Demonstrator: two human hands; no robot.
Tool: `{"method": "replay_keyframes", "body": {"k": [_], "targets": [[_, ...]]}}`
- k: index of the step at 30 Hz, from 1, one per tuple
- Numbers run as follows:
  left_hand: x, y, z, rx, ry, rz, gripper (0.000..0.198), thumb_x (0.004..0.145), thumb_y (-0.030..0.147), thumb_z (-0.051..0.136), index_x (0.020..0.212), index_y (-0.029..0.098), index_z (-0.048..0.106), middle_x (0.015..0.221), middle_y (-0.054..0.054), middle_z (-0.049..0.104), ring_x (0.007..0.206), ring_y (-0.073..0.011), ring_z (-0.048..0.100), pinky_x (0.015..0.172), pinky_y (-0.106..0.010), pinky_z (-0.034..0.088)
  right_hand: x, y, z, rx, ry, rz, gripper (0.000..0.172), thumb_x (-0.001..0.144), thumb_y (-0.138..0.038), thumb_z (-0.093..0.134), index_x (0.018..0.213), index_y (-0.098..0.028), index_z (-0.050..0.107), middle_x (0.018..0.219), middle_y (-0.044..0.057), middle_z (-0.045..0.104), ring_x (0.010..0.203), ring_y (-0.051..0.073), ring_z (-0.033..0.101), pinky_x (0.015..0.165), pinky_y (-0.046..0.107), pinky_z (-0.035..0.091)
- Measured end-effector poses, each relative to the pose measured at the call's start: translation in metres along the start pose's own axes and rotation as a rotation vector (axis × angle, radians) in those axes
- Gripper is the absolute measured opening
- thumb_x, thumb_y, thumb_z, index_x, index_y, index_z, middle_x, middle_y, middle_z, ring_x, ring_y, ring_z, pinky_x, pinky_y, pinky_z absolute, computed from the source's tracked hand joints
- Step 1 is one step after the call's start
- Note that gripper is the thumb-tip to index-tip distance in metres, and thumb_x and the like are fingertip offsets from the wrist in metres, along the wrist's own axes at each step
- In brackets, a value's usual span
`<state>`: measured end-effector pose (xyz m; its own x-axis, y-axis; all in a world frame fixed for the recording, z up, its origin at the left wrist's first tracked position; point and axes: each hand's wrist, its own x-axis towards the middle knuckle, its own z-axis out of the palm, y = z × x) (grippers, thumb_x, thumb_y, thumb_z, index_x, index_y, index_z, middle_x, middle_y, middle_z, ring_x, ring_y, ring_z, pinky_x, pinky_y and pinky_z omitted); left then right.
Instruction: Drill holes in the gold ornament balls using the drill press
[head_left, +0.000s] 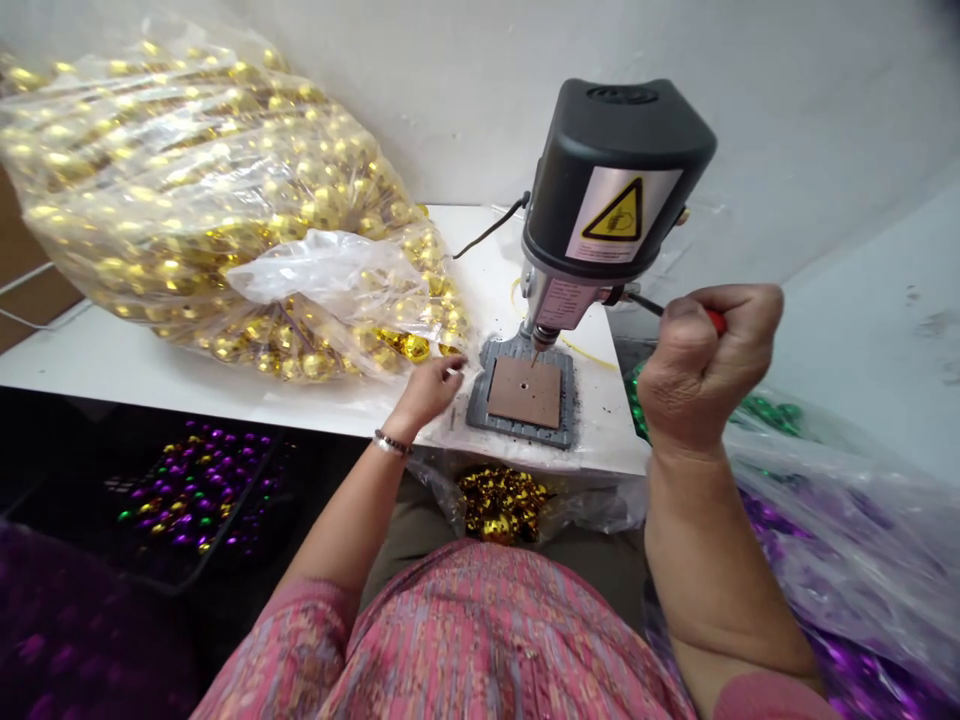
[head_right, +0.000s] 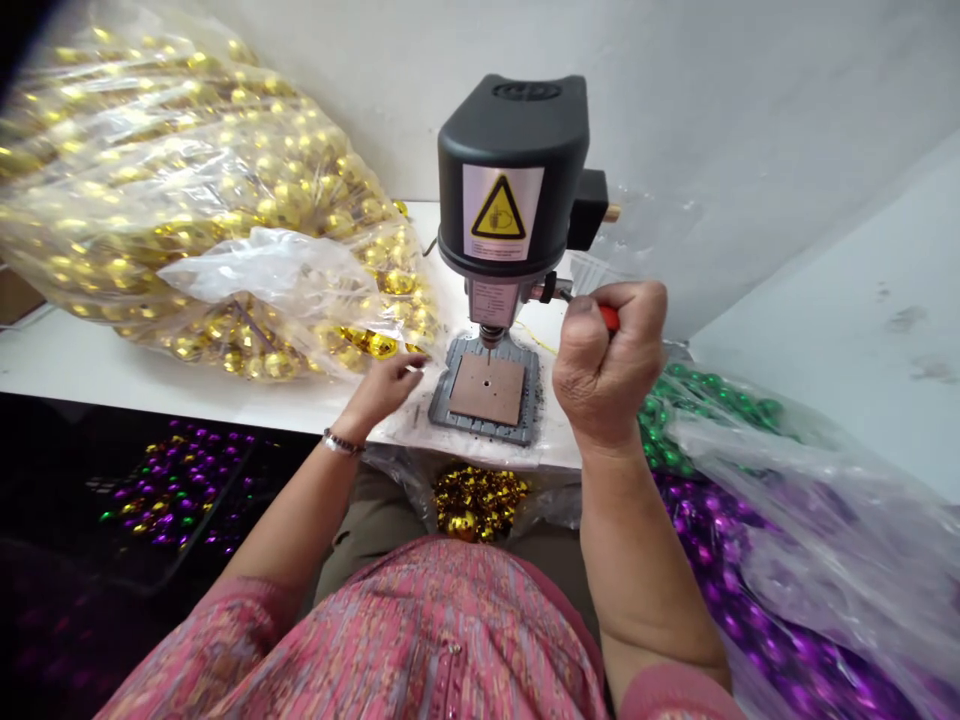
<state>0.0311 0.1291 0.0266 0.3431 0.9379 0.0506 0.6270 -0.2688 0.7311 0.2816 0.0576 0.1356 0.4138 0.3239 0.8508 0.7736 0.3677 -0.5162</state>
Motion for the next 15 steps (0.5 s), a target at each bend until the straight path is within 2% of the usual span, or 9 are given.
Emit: {"method": "replay_keyframes", "body": {"k": [1,3,7,11,13,15], "targets": [[0.014,-0.004,-0.001,0.060,0.093,-0.060,0.036,0.087,0.014,0.052,0.115,0.017,0.074,0.111,-0.013,0.077,0.110,-0.0261,0.069,0.104,-0.043,0.051,0.001,0.001,0.000,0.007,0.003,0.001,0.012,0.081,-0.030,0.052,0.073,-0.021,0.047,0.064,-0.002,0.047,0.059,0.008,0.045,0.058,0.026,0.039],[0.038,-0.009,0.000,0.160,0.184,-0.149,0.032,0.085,0.013,0.054,0.109,0.013,0.075,0.109,-0.017,0.077,0.111,-0.0293,0.068,0.103,-0.043,0.051,0.002,0.003,0.001,0.017,-0.004,0.019,0.012,0.081,-0.030,0.051,0.073,-0.021,0.047,0.062,-0.002,0.046,0.059,0.009,0.045,0.058,0.026,0.039],[0.065,-0.009,0.011,0.240,0.122,-0.277,0.029,0.083,0.027,0.065,0.106,0.012,0.075,0.112,-0.019,0.076,0.108,-0.0317,0.070,0.094,-0.039,0.052,0.005,0.012,0.001,0.008,-0.053,0.082,0.013,0.082,-0.034,0.049,0.076,-0.022,0.047,0.060,-0.004,0.044,0.057,0.009,0.044,0.063,0.029,0.043],[0.056,-0.006,0.017,0.257,0.101,-0.312,0.028,0.083,0.030,0.066,0.101,0.011,0.074,0.105,-0.018,0.076,0.102,-0.0316,0.070,0.089,-0.040,0.053,0.005,0.017,0.001,0.035,-0.049,0.097,0.014,0.083,-0.035,0.050,0.078,-0.022,0.048,0.060,-0.004,0.043,0.055,0.009,0.042,0.064,0.030,0.044],[0.041,-0.006,0.013,0.214,0.128,-0.229,0.032,0.079,0.029,0.069,0.105,0.011,0.072,0.106,-0.018,0.074,0.101,-0.0298,0.068,0.091,-0.040,0.053,0.004,0.016,0.002,0.058,-0.049,0.102,0.013,0.083,-0.034,0.050,0.079,-0.022,0.049,0.061,-0.004,0.044,0.056,0.009,0.043,0.065,0.030,0.044],[0.021,-0.007,0.007,0.059,0.107,-0.096,0.048,0.075,0.028,0.072,0.120,0.012,0.066,0.113,-0.015,0.071,0.101,-0.0249,0.067,0.092,-0.038,0.053,0.003,0.016,0.002,0.072,-0.042,0.098,0.012,0.084,-0.033,0.050,0.080,-0.022,0.048,0.063,-0.004,0.044,0.058,0.010,0.044,0.066,0.030,0.044]]}}
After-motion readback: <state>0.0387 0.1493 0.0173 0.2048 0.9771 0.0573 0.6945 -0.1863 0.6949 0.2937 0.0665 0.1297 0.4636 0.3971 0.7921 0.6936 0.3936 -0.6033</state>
